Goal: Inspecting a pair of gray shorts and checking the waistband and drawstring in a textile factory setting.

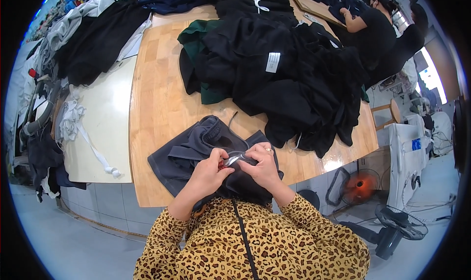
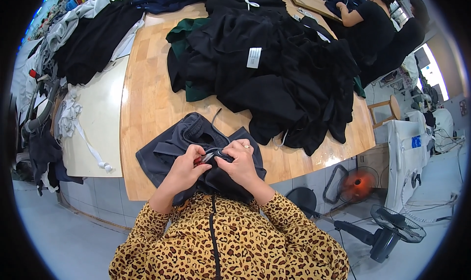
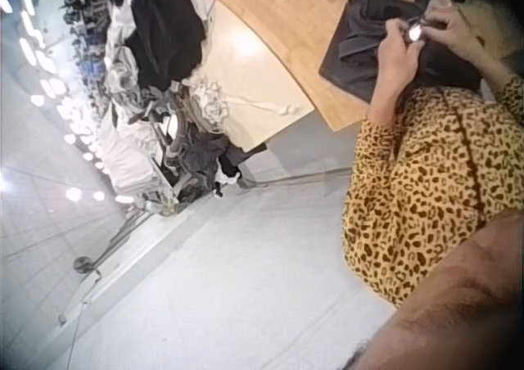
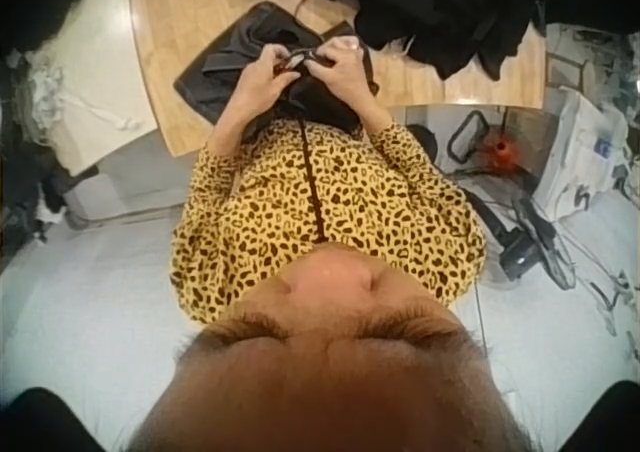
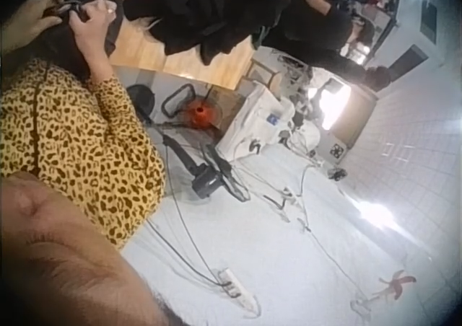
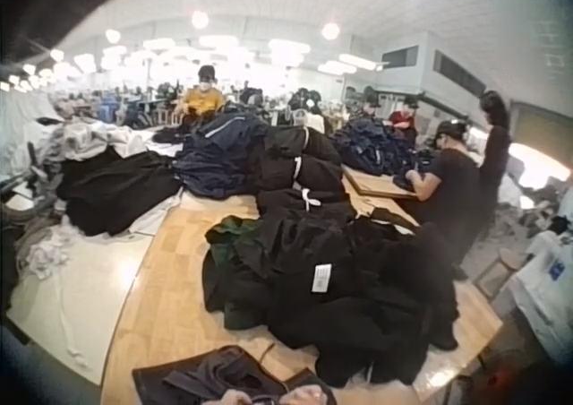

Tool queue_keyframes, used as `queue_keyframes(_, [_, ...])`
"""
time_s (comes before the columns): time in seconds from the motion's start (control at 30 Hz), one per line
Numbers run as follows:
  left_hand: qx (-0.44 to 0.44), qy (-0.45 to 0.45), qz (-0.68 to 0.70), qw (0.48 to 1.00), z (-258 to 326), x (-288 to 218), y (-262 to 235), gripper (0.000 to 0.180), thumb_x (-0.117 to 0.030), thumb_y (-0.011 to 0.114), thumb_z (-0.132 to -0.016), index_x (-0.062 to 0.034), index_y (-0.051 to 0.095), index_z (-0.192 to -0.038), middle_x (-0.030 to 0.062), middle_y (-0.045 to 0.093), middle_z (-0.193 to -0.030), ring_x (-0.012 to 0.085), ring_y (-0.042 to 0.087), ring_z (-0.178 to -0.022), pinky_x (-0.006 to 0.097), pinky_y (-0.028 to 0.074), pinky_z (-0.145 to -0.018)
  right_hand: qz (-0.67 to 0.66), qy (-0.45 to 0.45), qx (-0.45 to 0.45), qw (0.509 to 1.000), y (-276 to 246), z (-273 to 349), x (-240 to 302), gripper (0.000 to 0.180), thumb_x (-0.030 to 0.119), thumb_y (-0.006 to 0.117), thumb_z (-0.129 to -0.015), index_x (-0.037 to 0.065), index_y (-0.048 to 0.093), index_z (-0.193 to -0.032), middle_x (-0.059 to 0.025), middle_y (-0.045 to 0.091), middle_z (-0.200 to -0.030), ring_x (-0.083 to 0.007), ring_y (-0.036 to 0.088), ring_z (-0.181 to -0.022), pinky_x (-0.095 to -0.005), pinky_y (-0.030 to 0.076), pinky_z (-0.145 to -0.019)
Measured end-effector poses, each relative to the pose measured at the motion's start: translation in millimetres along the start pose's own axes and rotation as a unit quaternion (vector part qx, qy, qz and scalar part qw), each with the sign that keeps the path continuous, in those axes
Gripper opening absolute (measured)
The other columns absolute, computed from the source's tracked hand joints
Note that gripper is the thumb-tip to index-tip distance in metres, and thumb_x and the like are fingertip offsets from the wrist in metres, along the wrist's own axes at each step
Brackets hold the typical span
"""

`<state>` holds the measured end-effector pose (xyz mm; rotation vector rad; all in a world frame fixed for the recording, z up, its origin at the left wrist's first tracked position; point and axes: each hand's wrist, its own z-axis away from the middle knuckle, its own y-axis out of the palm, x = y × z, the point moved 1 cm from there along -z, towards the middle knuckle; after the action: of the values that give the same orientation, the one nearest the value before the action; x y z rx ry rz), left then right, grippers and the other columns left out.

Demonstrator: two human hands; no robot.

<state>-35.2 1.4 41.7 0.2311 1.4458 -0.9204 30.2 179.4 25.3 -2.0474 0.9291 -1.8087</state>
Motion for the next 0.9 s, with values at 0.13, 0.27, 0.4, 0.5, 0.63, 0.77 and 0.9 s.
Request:
queue_keyframes(0.13, [0.011, -0.011, -0.022, 1.0, -2, -3, 1, 0.034, -0.01, 0.07, -0.081, -0.0013, 0.043, -0.101, 0.011, 0.059, -0.08, 0.0186, 0.057, -0.071, 0.03, 0.046, -0.066, 0.03, -0.027, 0.002, 0.999, 0, 1, 3, 0.021, 0.019, 0.075, -0.067, 0.003, 0.068, -0.077, -0.0019, 0.061, -0.083, -0.0198, 0.048, -0.093, -0.0355, 0.029, -0.085])
queue_keyframes(0.27, [0.021, -0.026, -0.02, 0.999, -3, -5, 2, 0.034, -0.01, 0.07, -0.081, -0.0015, 0.044, -0.101, 0.0115, 0.058, -0.08, 0.0192, 0.057, -0.071, 0.03, 0.046, -0.066, 0.04, -0.045, 0.001, 0.998, 0, 1, 5, 0.019, 0.018, 0.075, -0.066, 0.003, 0.068, -0.076, -0.0019, 0.061, -0.083, -0.02, 0.048, -0.093, -0.0364, 0.029, -0.086])
queue_keyframes(0.4, [0.005, -0.002, 0.0, 1.0, -5, -4, 3, 0.034, -0.009, 0.07, -0.081, -0.0014, 0.043, -0.101, 0.0109, 0.058, -0.076, 0.0177, 0.055, -0.068, 0.029, 0.045, -0.065, 0.039, -0.041, 0.004, 0.998, -2, 0, 9, 0.019, 0.017, 0.075, -0.067, 0.003, 0.067, -0.076, -0.0017, 0.06, -0.083, -0.02, 0.048, -0.093, -0.0359, 0.029, -0.085])
queue_keyframes(0.5, [-0.007, 0.001, 0.04, 0.999, -5, 2, 4, 0.033, -0.008, 0.069, -0.082, -0.0017, 0.044, -0.102, 0.0095, 0.057, -0.073, 0.0148, 0.053, -0.066, 0.027, 0.044, -0.063, 0.029, -0.032, 0.007, 0.999, -2, 0, 5, 0.019, 0.017, 0.075, -0.067, 0.003, 0.068, -0.076, -0.0017, 0.06, -0.083, -0.02, 0.048, -0.093, -0.035, 0.03, -0.085])
queue_keyframes(0.63, [0.015, -0.004, 0.037, 0.999, -4, -4, 3, 0.034, -0.005, 0.068, -0.082, -0.0016, 0.044, -0.105, 0.0062, 0.056, -0.072, 0.0095, 0.049, -0.066, 0.025, 0.042, -0.06, 0.022, -0.037, 0.003, 0.999, -3, -1, 8, 0.017, 0.014, 0.077, -0.065, 0.002, 0.067, -0.072, -0.0021, 0.06, -0.078, -0.0197, 0.047, -0.086, -0.0304, 0.037, -0.077])
queue_keyframes(0.77, [0.001, -0.016, 0.075, 0.997, -6, -2, 1, 0.037, -0.007, 0.068, -0.082, -0.0023, 0.044, -0.109, 0.0068, 0.058, -0.074, 0.0116, 0.052, -0.067, 0.026, 0.043, -0.063, 0.005, -0.038, 0.001, 0.999, -3, -1, 2, 0.018, 0.014, 0.077, -0.064, 0.001, 0.067, -0.074, -0.0026, 0.06, -0.079, -0.0195, 0.047, -0.086, -0.0304, 0.038, -0.077])
queue_keyframes(0.9, [-0.051, 0.013, 0.114, 0.992, -6, -1, 5, 0.027, -0.007, 0.07, -0.081, -0.0007, 0.054, -0.103, 0.0025, 0.055, -0.073, 0.0075, 0.049, -0.065, 0.023, 0.041, -0.06, -0.045, 0.006, 0.039, 0.998, -4, 0, -5, 0.02, 0.016, 0.076, -0.065, 0.002, 0.067, -0.077, -0.0026, 0.06, -0.081, -0.0202, 0.047, -0.088, -0.0315, 0.038, -0.08])
